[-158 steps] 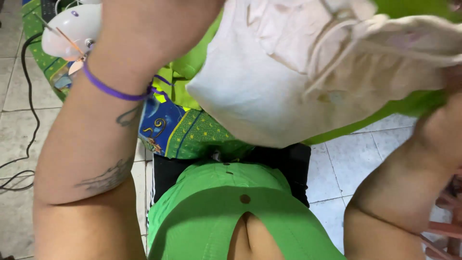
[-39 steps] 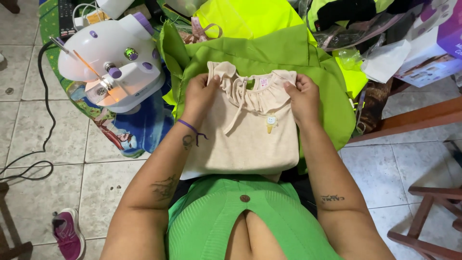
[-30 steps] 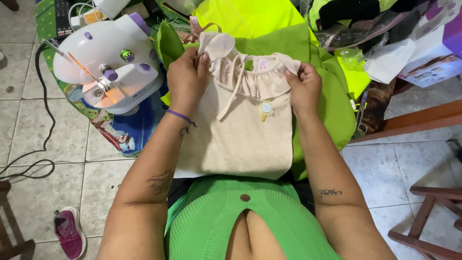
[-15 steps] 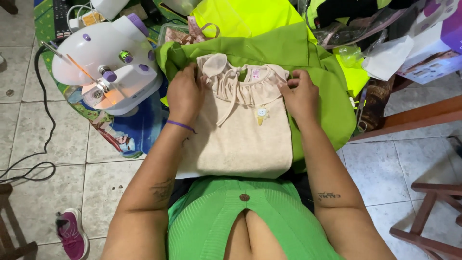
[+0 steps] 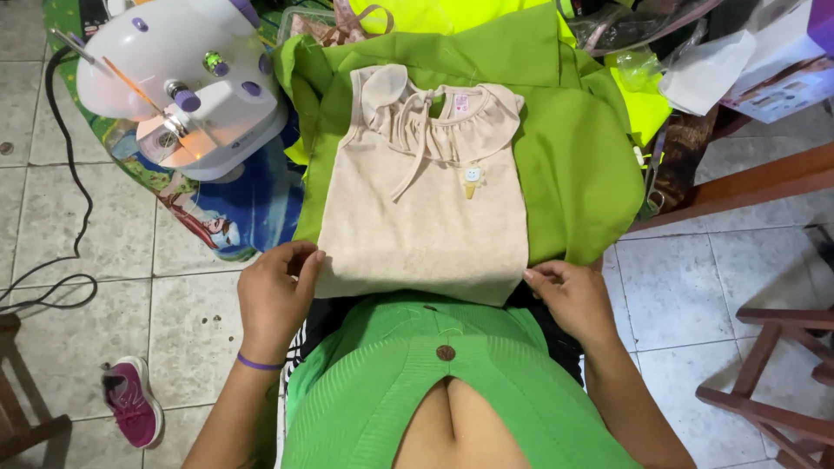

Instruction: The person is inspecting fabric and applying a cleaning agent to remove spots or threads from a small garment.

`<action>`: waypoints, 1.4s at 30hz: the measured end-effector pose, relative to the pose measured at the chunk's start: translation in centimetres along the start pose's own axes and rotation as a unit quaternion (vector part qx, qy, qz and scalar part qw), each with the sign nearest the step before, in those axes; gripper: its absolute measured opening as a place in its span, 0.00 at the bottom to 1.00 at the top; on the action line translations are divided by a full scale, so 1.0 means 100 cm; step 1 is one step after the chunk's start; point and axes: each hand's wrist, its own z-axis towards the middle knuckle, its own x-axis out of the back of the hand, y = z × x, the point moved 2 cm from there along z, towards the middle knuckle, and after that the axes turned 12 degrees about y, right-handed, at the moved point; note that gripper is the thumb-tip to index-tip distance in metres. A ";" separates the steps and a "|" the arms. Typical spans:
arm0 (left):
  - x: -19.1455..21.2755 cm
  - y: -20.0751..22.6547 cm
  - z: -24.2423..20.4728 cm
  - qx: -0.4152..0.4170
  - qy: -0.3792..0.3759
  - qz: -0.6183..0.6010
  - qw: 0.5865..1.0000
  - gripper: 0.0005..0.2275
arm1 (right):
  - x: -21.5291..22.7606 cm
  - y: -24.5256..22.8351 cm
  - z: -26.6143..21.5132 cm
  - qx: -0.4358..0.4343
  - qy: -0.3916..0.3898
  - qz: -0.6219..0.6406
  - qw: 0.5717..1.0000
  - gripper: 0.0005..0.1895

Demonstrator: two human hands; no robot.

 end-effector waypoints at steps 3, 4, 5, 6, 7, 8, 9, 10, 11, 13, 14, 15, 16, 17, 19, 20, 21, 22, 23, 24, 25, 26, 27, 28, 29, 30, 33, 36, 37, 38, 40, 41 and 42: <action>0.001 0.003 -0.005 0.021 0.003 0.002 1.000 0.10 | -0.014 -0.002 -0.015 -0.004 -0.027 0.001 1.000 0.21; 0.002 0.006 -0.006 0.022 0.003 0.002 1.000 0.10 | -0.022 0.002 -0.014 -0.005 -0.028 0.000 1.000 0.21; 0.002 0.009 -0.006 0.018 0.004 0.001 1.000 0.11 | -0.029 0.006 -0.014 -0.004 -0.028 0.058 0.998 0.18; 0.002 0.012 -0.005 0.013 0.007 -0.002 1.000 0.12 | -0.036 0.010 -0.012 -0.002 -0.027 0.116 0.993 0.15; 0.000 0.009 -0.004 0.013 0.007 -0.002 1.000 0.12 | -0.038 0.013 -0.015 -0.001 -0.026 0.116 0.993 0.15; -0.002 0.005 -0.004 -0.002 0.011 0.006 1.000 0.11 | -0.040 0.015 -0.019 -0.001 -0.019 0.224 0.974 0.10; -0.004 0.003 -0.004 -0.016 0.015 0.015 1.000 0.10 | -0.041 0.018 -0.022 -0.002 -0.012 0.329 0.944 0.04; -0.003 0.005 -0.006 -0.017 0.016 0.015 1.000 0.10 | -0.051 0.032 -0.019 0.000 -0.012 0.330 0.944 0.04; -0.001 0.006 -0.007 0.030 0.008 -0.035 0.999 0.09 | -0.061 0.046 -0.015 -0.040 -0.031 0.403 0.914 0.04; 0.001 0.009 -0.009 0.076 -0.003 -0.085 0.993 0.09 | -0.069 0.058 -0.012 -0.081 -0.048 0.472 0.877 0.04; 0.003 0.009 -0.009 0.083 -0.005 -0.088 0.993 0.09 | -0.068 0.055 -0.012 -0.090 -0.059 0.490 0.865 0.04; 0.004 0.010 -0.009 0.089 -0.007 -0.091 0.992 0.09 | -0.067 0.052 -0.011 -0.099 -0.070 0.507 0.853 0.05; 0.006 0.010 -0.009 0.088 -0.007 -0.091 0.992 0.09 | -0.068 0.051 -0.011 -0.098 -0.069 0.508 0.853 0.05; 0.007 0.010 -0.009 0.094 0.002 -0.087 0.992 0.08 | -0.069 0.050 -0.011 -0.109 -0.066 0.492 0.861 0.05; 0.009 0.009 -0.009 0.101 0.009 -0.081 0.992 0.08 | -0.073 0.049 -0.011 -0.122 -0.063 0.475 0.869 0.06; 0.009 0.008 -0.009 0.096 0.014 -0.068 0.993 0.07 | -0.076 0.050 -0.011 -0.119 -0.051 0.477 0.869 0.05; 0.009 0.007 -0.009 0.090 0.018 -0.055 0.994 0.07 | -0.079 0.051 -0.012 -0.115 -0.040 0.478 0.870 0.05; 0.008 0.007 -0.010 0.092 0.018 -0.055 0.994 0.07 | -0.080 0.052 -0.011 -0.115 -0.040 0.478 0.870 0.05; 0.008 0.009 -0.010 0.062 0.037 -0.054 0.996 0.07 | -0.081 0.053 -0.010 -0.105 -0.028 0.472 0.875 0.06; 0.008 0.010 -0.010 0.031 0.056 -0.052 0.997 0.07 | -0.082 0.054 -0.010 -0.095 -0.014 0.466 0.880 0.06; 0.008 0.011 -0.010 0.032 0.055 -0.052 0.997 0.07 | -0.077 0.044 -0.012 -0.096 -0.014 0.465 0.880 0.06; 0.008 0.013 -0.011 -0.016 0.079 -0.048 0.996 0.07 | -0.071 0.035 -0.016 -0.093 0.000 0.457 0.884 0.07; 0.008 0.016 -0.012 -0.065 0.103 -0.044 0.992 0.08 | -0.065 0.026 -0.020 -0.090 0.013 0.449 0.889 0.08; 0.008 0.018 -0.009 -0.065 0.102 -0.044 0.992 0.08 | -0.065 0.028 -0.018 -0.091 0.014 0.449 0.889 0.08; 0.009 0.022 -0.006 -0.092 0.113 -0.032 0.989 0.09 | -0.065 0.030 -0.018 -0.100 0.014 0.433 0.896 0.12; 0.010 0.025 -0.003 -0.117 0.125 -0.020 0.985 0.10 | -0.066 0.032 -0.017 -0.108 0.012 0.417 0.903 0.17; 0.010 0.024 0.004 -0.097 0.110 0.001 0.989 0.14 | -0.037 -0.022 -0.034 -0.198 0.022 0.436 0.878 0.19; 0.000 0.003 0.009 -0.111 0.117 -0.010 0.987 0.15 | -0.041 -0.005 -0.022 -0.235 0.048 0.460 0.855 0.22; -0.001 0.003 0.011 -0.111 0.117 -0.010 0.987 0.15 | -0.037 -0.005 -0.022 -0.235 0.047 0.460 0.855 0.22; -0.002 0.001 0.011 -0.101 0.113 -0.010 0.988 0.16 | -0.030 -0.005 -0.022 -0.209 0.097 0.454 0.861 0.23; -0.002 0.002 0.013 -0.092 0.107 -0.010 0.990 0.17 | -0.028 0.018 -0.010 -0.184 0.147 0.446 0.863 0.25; -0.001 0.004 0.014 -0.090 0.104 -0.014 0.990 0.17 | -0.028 0.040 0.001 -0.099 0.238 0.408 0.876 0.23; -0.001 0.007 0.016 -0.090 0.102 -0.018 0.991 0.18 | -0.028 0.061 0.013 -0.010 0.324 0.363 0.874 0.22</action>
